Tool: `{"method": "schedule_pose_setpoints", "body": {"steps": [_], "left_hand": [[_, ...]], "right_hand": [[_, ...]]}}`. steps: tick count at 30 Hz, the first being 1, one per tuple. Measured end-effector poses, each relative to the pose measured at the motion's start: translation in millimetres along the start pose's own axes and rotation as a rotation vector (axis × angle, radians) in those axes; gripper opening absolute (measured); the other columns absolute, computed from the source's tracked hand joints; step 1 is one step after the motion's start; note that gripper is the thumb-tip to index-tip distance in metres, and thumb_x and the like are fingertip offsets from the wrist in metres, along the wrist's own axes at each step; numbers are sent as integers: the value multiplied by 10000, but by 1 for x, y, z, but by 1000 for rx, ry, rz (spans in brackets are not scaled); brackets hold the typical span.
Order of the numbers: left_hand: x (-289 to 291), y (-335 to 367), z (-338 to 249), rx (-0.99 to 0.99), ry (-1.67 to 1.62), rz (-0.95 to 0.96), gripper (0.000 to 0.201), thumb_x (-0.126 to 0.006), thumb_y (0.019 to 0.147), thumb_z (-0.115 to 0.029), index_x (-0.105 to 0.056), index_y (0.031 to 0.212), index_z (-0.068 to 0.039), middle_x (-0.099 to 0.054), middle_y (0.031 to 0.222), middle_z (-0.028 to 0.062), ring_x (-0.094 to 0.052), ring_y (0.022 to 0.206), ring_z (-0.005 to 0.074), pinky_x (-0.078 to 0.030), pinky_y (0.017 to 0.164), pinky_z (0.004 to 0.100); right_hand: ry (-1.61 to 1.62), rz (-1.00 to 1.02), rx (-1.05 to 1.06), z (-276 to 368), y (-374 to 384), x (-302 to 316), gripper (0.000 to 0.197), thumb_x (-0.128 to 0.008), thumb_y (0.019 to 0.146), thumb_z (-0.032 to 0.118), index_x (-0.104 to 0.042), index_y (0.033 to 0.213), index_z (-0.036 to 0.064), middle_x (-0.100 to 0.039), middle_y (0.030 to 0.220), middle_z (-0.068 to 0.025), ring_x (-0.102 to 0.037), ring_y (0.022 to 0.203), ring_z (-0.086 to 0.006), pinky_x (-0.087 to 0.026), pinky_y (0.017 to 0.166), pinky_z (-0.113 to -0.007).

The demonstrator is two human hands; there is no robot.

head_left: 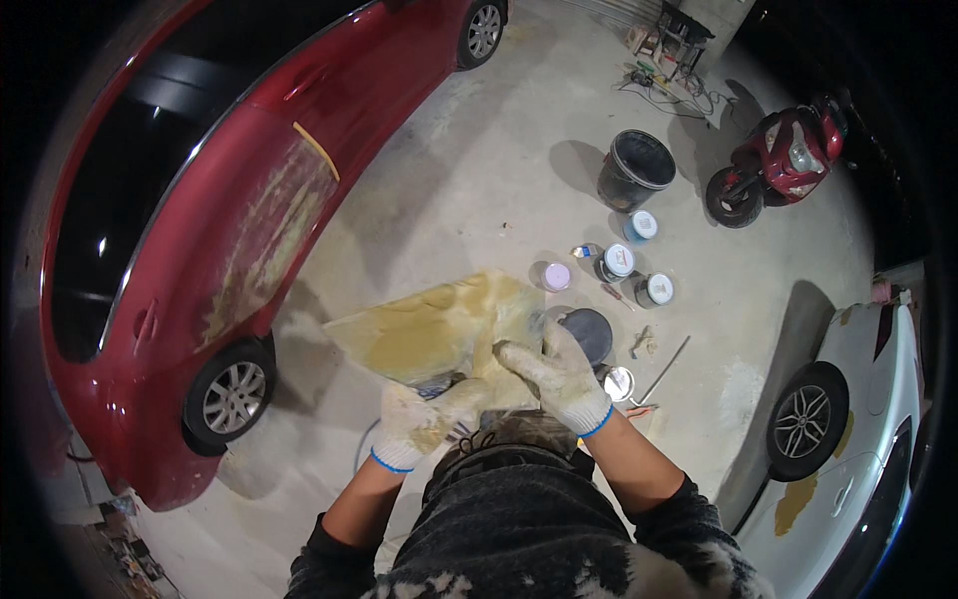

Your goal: The person mixes a brown paste from a can using a putty knife and a sanding block, then scrapes the paste between the tools. They later carry a black bucket and a pink bucket, pouring water from the black bucket into the pink one.

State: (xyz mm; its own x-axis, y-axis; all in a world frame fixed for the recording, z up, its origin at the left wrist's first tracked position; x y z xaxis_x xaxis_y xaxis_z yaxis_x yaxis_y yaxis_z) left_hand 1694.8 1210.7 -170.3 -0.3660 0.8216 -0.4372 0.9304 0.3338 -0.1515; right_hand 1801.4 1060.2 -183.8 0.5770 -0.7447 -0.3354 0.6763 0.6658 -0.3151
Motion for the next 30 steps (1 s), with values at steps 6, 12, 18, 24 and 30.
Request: {"method": "schedule_pose_setpoints", "body": {"steps": [6, 12, 18, 24, 30], "left_hand": [[41, 124, 11, 369, -447, -309, 391, -787, 826, -7, -627, 1183, -16, -679, 1077, 76, -657, 945, 149, -558, 774, 293], [84, 269, 4, 107, 469, -368, 278, -726, 885, -43, -626, 1142, -12, -679, 951, 65, -637, 693, 171, -506, 571, 288], [81, 363, 141, 471, 641, -72, 264, -737, 903, -94, -630, 1137, -36, -683, 919, 37, -599, 648, 109, -476, 525, 280], [140, 511, 437, 949, 387, 3, 271, -740, 887, -98, -625, 1130, -63, -655, 857, 8, -551, 609, 98, -443, 488, 298], [146, 634, 711, 536, 993, 608, 470, -764, 897, -280, -630, 1259, -11, -732, 1071, 78, -659, 839, 140, -528, 754, 312]], "right_hand": [[-34, 175, -152, -1, 84, 1, 431, -712, 943, 174, -577, 1308, -11, -654, 1236, -78, -606, 1095, -153, -489, 952, -323], [26, -4, -272, -44, 152, 67, 364, -726, 925, 318, -645, 1132, 29, -649, 940, -24, -600, 866, -104, -497, 788, -280], [288, -499, -185, -145, 196, 197, 306, -742, 884, 194, -663, 1141, 50, -655, 928, 6, -597, 827, -109, -510, 740, -293], [502, -1054, -393, -414, 247, 351, 267, -705, 884, 141, -661, 1126, 36, -684, 1001, -12, -633, 900, -128, -522, 799, -299], [262, -1200, -299, -588, 311, 487, 459, -659, 900, 85, -580, 1349, 37, -675, 1188, -27, -618, 1070, -133, -494, 945, -288]]}}
Point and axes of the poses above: each hand's wrist, its own y-axis towards the middle knuckle, its own x-axis out of the back of the hand, z = x × y, the point moved 8 cm from there along y, towards the middle knuckle
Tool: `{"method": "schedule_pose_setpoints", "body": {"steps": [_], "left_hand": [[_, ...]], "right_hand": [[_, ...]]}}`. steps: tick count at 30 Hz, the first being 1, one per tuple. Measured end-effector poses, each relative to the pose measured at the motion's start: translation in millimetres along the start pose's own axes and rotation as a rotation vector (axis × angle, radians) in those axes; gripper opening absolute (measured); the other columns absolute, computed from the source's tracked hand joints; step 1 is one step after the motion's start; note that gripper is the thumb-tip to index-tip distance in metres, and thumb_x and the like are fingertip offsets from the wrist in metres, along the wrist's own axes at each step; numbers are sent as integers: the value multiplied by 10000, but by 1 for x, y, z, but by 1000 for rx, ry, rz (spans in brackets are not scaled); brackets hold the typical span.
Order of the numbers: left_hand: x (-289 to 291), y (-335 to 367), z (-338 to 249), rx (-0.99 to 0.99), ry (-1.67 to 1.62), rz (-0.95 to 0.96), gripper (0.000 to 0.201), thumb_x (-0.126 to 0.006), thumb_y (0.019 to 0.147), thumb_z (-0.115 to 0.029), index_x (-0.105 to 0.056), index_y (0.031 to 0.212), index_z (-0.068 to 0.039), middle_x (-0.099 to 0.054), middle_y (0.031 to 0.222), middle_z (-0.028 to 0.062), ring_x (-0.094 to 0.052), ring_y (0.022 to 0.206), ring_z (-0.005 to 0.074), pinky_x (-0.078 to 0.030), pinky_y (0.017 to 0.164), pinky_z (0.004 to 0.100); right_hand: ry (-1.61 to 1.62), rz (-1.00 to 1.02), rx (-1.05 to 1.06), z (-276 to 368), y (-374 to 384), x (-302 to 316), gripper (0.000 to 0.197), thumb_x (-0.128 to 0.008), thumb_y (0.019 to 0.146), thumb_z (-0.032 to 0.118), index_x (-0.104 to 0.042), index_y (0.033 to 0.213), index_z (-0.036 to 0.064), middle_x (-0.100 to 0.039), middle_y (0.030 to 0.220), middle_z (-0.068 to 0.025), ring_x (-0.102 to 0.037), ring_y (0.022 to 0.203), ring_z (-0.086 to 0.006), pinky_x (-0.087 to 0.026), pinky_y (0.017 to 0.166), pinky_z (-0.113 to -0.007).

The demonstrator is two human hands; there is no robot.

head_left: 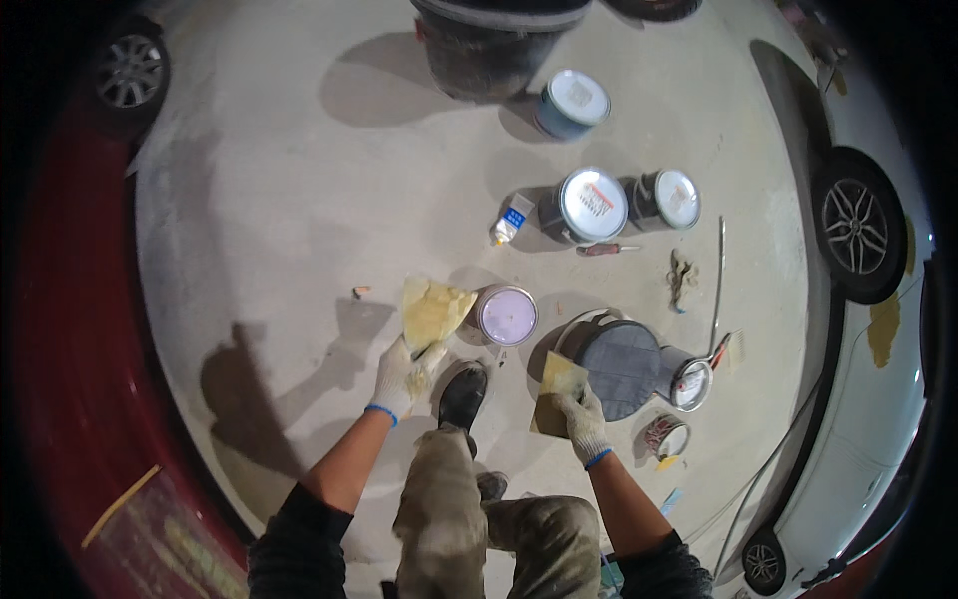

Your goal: The person mixes a brown paste from a can using a putty knife and a sanding block, then scrapes the paste between the tools. They later carry a black bucket and a pink bucket, pouring water from the black bucket into the pink one.

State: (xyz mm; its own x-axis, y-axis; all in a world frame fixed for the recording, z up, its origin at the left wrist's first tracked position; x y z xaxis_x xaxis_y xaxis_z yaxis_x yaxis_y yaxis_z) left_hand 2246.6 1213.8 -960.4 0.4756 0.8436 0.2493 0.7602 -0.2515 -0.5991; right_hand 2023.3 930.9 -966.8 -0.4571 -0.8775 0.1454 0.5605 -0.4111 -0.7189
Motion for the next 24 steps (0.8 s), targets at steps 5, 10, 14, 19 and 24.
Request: {"method": "schedule_pose_setpoints", "body": {"steps": [5, 10, 14, 19, 24], "left_hand": [[-68, 106, 58, 16, 45, 158, 548, -763, 882, -374, -616, 1274, -21, -721, 1170, 162, -708, 962, 272, -540, 837, 379], [-88, 148, 64, -226, 295, 90, 612, -740, 849, -528, -651, 1243, -68, -726, 1084, 212, -677, 1043, 420, -537, 863, 476], [-89, 148, 66, -249, 441, 87, 609, -741, 844, -526, -655, 1233, -65, -731, 1076, 209, -677, 1040, 429, -537, 858, 476], [-80, 124, 77, -152, 409, -43, 599, -738, 854, -508, -655, 1209, -34, -732, 1068, 221, -685, 1019, 423, -537, 851, 472], [-64, 85, 101, -125, 380, -143, 558, -740, 855, -498, -685, 1121, -10, -731, 1016, 248, -696, 997, 417, -538, 846, 472]], "right_hand": [[212, 25, 90, -49, 92, -46, 733, -683, 880, 79, -377, 1544, 28, -603, 1367, -76, -566, 1220, -151, -438, 1057, -297], [180, 53, 307, -53, 126, -62, 857, -723, 844, 130, -291, 1570, -13, -490, 1513, -173, -505, 1348, -211, -393, 1130, -334], [90, 78, 417, -40, 132, -62, 868, -726, 843, 162, -285, 1570, -18, -474, 1523, -203, -499, 1370, -239, -385, 1141, -345], [-34, 61, 412, -29, 135, -58, 857, -711, 855, 205, -287, 1572, 2, -495, 1494, -233, -508, 1376, -295, -386, 1146, -359], [-271, 22, 471, -26, 133, -56, 831, -700, 858, 237, -320, 1564, 20, -561, 1409, -243, -561, 1316, -339, -434, 1101, -374]]}}
Point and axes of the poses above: each hand's wrist, its own y-axis towards the middle knuckle, its own x-axis out of the back of the hand, z = x × y, the point moved 8 cm from there along y, towards the middle knuckle
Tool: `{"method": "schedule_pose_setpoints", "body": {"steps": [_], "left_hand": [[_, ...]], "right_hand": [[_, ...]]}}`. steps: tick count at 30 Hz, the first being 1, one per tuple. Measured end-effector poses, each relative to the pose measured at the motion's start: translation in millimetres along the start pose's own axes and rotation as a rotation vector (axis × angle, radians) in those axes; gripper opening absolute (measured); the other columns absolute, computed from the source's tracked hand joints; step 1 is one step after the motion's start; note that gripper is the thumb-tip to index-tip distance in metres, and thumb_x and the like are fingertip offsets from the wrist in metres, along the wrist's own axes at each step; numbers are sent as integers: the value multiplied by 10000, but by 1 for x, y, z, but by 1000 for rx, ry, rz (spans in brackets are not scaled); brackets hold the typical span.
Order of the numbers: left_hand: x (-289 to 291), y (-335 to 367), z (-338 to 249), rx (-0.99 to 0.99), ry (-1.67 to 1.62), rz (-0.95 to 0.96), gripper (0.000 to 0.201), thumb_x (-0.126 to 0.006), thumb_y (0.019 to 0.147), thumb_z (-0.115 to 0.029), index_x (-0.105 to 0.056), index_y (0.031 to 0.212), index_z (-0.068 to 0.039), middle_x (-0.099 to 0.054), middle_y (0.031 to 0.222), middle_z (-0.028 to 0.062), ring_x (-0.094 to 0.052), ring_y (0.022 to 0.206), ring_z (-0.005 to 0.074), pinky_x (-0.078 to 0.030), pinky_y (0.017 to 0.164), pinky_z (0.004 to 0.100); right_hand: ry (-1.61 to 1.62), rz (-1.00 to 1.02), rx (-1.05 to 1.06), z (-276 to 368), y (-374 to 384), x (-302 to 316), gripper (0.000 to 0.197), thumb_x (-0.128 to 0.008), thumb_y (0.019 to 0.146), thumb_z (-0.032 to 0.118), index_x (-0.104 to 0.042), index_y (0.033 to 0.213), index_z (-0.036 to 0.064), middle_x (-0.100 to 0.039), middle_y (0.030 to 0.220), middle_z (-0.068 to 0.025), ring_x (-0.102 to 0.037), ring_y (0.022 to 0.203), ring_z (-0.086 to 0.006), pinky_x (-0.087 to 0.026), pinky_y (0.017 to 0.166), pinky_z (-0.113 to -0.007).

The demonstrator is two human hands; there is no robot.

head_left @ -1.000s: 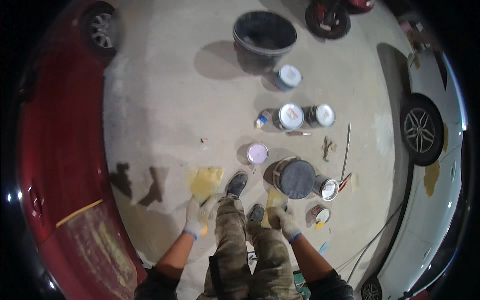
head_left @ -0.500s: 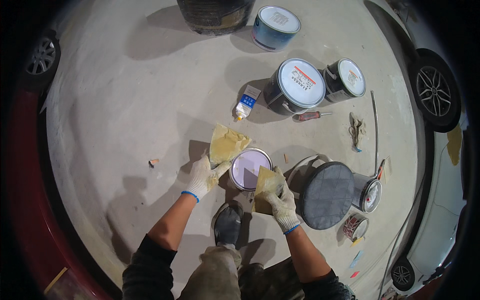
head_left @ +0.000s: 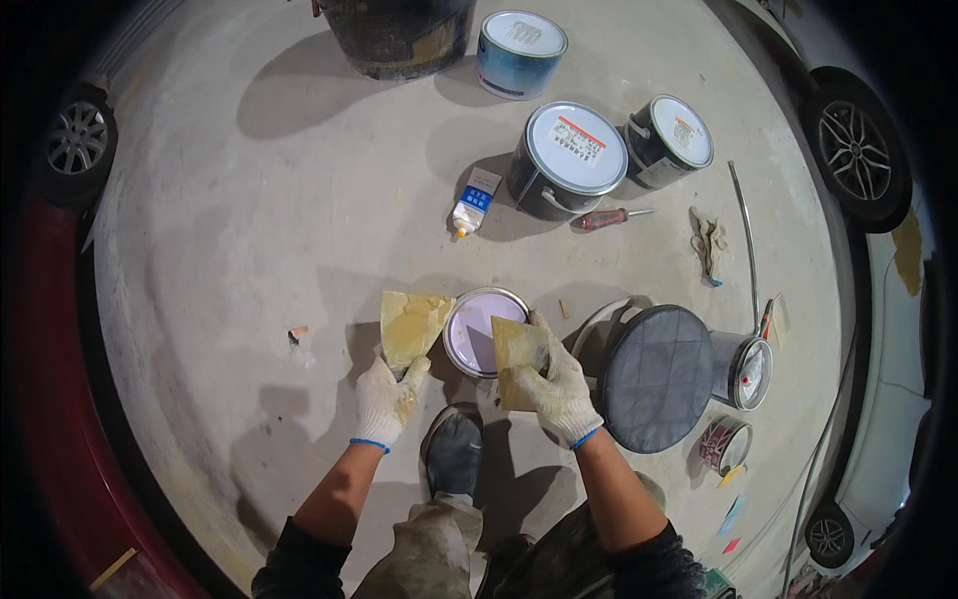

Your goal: The person mixes a brown paste from a can using a putty knife and a sanding block, then scrapes the paste between the tools. They later carry a black bucket and a pink bucket, pouring water from the black bucket into the pink one.

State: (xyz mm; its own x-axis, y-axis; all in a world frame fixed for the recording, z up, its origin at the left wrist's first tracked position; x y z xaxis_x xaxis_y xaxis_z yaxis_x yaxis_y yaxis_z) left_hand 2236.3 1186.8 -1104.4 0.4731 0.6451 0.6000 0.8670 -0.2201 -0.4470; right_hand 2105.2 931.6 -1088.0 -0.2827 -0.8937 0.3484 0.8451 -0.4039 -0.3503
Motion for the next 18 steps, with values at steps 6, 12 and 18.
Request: {"method": "schedule_pose_setpoints", "body": {"steps": [6, 12, 18], "left_hand": [[-16, -1, 1, -8, 24, -18, 432, -778, 890, -290, -642, 1205, -28, -748, 920, 129, -701, 716, 201, -552, 660, 377], [-69, -32, -1, 276, -508, 256, 355, -758, 909, -235, -637, 1168, -24, -703, 824, 71, -642, 648, 221, -506, 589, 371], [-5, -33, 33, 138, -548, 68, 357, -747, 918, -166, -654, 1241, -46, -737, 1019, 41, -641, 768, 112, -511, 686, 284]], "right_hand": [[80, 0, -22, 1, 5, -3, 782, -696, 858, 228, -376, 1535, 7, -670, 1242, -218, -654, 1175, -287, -485, 1018, -350], [118, 48, -90, 7, 4, -5, 535, -660, 900, 119, -519, 1397, -19, -678, 1198, -90, -612, 1097, -136, -476, 977, -288], [180, 28, -63, 1, -1, -5, 424, -648, 914, 114, -566, 1311, -10, -676, 1144, -49, -595, 1040, -104, -476, 937, -280]]}}
Point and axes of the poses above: each hand's wrist, its own y-axis towards the middle knuckle, its own x-axis out of the back of the hand, z = x × y, the point moved 8 cm from there along y, towards the middle knuckle
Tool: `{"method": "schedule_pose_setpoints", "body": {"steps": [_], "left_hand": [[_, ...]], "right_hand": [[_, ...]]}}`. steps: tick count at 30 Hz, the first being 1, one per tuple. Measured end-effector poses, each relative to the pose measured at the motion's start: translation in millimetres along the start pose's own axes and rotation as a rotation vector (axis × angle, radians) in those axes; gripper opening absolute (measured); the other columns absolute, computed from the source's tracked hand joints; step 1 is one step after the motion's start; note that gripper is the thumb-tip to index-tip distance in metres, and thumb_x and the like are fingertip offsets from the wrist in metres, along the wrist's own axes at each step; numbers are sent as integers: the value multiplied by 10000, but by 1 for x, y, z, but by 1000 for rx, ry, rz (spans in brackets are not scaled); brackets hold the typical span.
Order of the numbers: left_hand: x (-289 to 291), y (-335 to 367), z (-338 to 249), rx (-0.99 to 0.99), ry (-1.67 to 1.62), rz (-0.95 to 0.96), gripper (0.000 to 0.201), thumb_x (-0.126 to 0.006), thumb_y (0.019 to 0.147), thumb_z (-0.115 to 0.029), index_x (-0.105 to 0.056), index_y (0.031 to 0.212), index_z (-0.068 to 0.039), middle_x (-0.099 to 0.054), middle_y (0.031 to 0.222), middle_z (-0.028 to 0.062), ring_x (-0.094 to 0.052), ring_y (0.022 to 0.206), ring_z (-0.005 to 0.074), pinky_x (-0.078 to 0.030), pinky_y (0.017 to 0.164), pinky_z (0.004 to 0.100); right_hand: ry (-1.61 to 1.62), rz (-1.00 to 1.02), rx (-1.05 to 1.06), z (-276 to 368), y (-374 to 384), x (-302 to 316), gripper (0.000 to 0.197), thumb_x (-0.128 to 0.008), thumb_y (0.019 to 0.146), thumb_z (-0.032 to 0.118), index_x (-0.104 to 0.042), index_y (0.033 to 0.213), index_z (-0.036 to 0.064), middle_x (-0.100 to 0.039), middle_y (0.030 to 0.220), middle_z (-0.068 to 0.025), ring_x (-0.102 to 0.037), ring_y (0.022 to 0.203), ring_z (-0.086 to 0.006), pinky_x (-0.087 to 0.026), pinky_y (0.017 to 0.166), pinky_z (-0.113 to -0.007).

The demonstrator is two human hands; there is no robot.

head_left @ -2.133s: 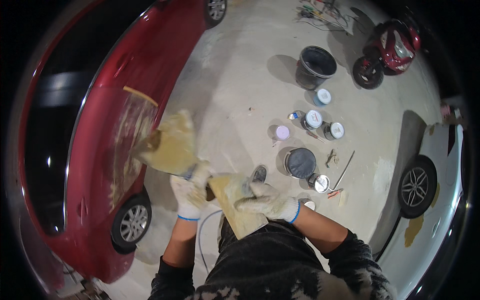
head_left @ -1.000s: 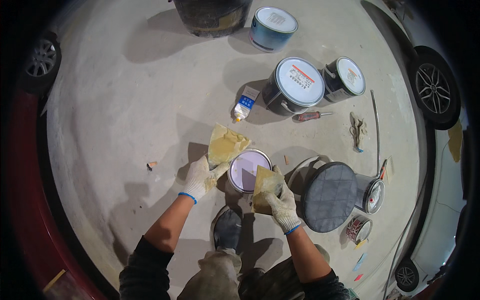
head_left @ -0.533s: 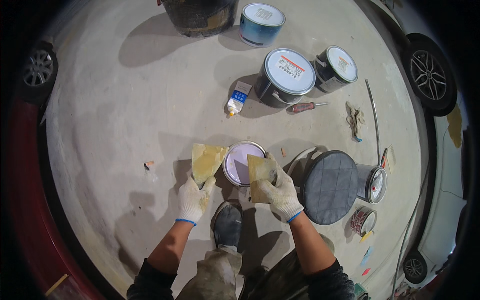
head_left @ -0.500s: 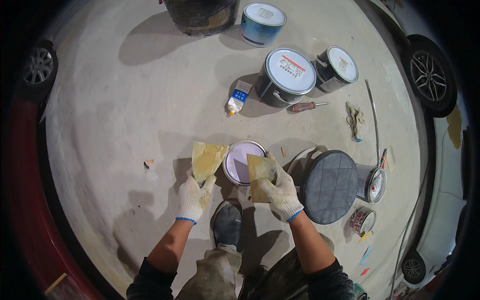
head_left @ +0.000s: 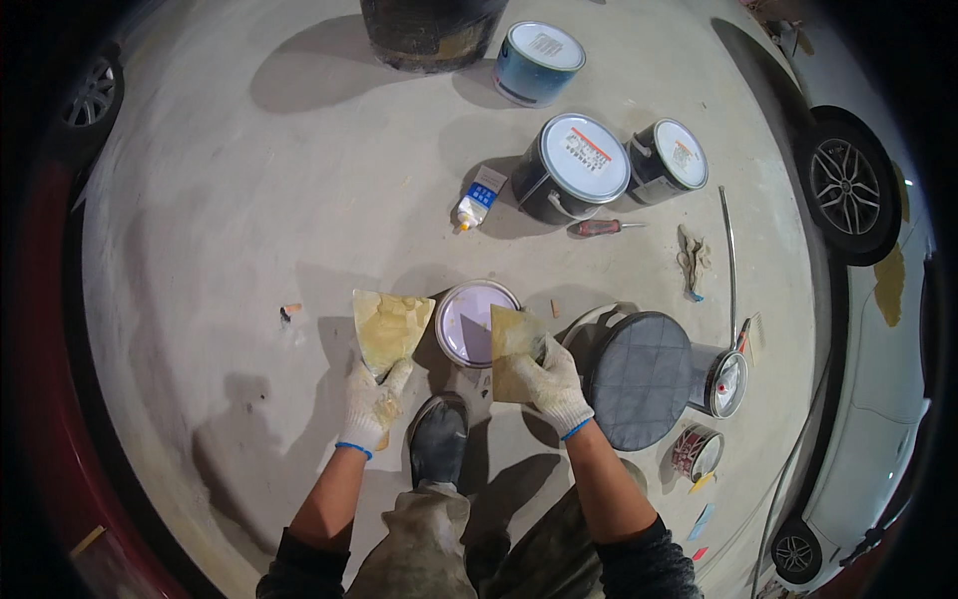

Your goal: The person mixes a brown paste from a can using a putty knife and a sanding block, then scrapes the paste between the tools. They later carry a black bucket and a pink bucket, pouring water from the black bucket into the pink one.

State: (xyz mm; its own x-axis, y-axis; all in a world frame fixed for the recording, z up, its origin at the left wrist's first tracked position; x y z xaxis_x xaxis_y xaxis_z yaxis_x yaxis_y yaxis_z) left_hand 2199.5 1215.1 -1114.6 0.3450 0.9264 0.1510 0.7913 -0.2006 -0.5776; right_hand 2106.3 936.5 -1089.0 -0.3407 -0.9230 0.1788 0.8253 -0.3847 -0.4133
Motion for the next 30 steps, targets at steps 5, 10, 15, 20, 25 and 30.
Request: {"method": "schedule_pose_setpoints", "body": {"steps": [5, 10, 15, 20, 25, 30], "left_hand": [[4, 4, -2, -155, 316, -50, 405, -751, 913, -184, -621, 1270, -44, -730, 1078, 61, -666, 799, 133, -527, 677, 291], [1, 0, -10, -26, 437, -67, 429, -755, 917, -221, -610, 1276, -38, -722, 1093, 58, -670, 906, 148, -526, 773, 296], [-19, -6, 0, 266, -50, 218, 391, -738, 939, -288, -623, 1243, -72, -659, 904, 26, -618, 739, 108, -507, 656, 275], [-26, 7, -3, 146, -197, 149, 287, -746, 930, -290, -663, 1120, -92, -623, 771, 1, -553, 546, 97, -445, 476, 264], [-38, 35, -22, -32, 49, 149, 304, -776, 890, -239, -695, 1095, -30, -683, 834, 23, -569, 585, 93, -453, 500, 264], [-48, 48, -33, -58, -22, 109, 319, -803, 865, -203, -702, 1092, -2, -716, 881, 42, -599, 608, 106, -477, 521, 276]], "right_hand": [[-109, 74, -57, -5, 6, 1, 682, -676, 883, 194, -443, 1482, -32, -662, 1294, -163, -615, 1202, -178, -455, 1044, -322], [-212, 80, -77, 12, 6, 3, 571, -677, 877, 212, -537, 1388, 0, -707, 1190, -164, -674, 1123, -225, -495, 983, -346], [-356, 34, -8, 30, 7, -1, 336, -648, 907, 157, -638, 1202, -3, -703, 1023, -37, -596, 932, -90, -501, 871, -290], [-149, 33, -28, 18, 7, 0, 305, -640, 914, 143, -647, 1179, -8, -698, 1025, -20, -594, 923, -78, -500, 843, -275], [86, -5, -99, -6, 5, 4, 274, -640, 917, 130, -657, 1158, 0, -686, 1009, -11, -605, 914, -88, -502, 827, -278], [392, -101, -219, -20, 9, 7, 276, -640, 911, 121, -655, 1162, 9, -682, 1017, -23, -624, 907, -103, -510, 822, -289]]}}
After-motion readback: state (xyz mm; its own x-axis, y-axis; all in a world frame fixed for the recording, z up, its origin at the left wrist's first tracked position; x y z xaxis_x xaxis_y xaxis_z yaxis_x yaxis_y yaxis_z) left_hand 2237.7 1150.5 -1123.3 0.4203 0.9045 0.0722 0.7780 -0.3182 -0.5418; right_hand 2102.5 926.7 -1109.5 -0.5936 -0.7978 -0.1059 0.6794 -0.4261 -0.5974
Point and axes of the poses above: each hand's wrist, its own y-axis towards the middle knuckle, its own x-axis out of the back of the hand, z = x × y, the point moved 8 cm from there along y, towards the middle knuckle
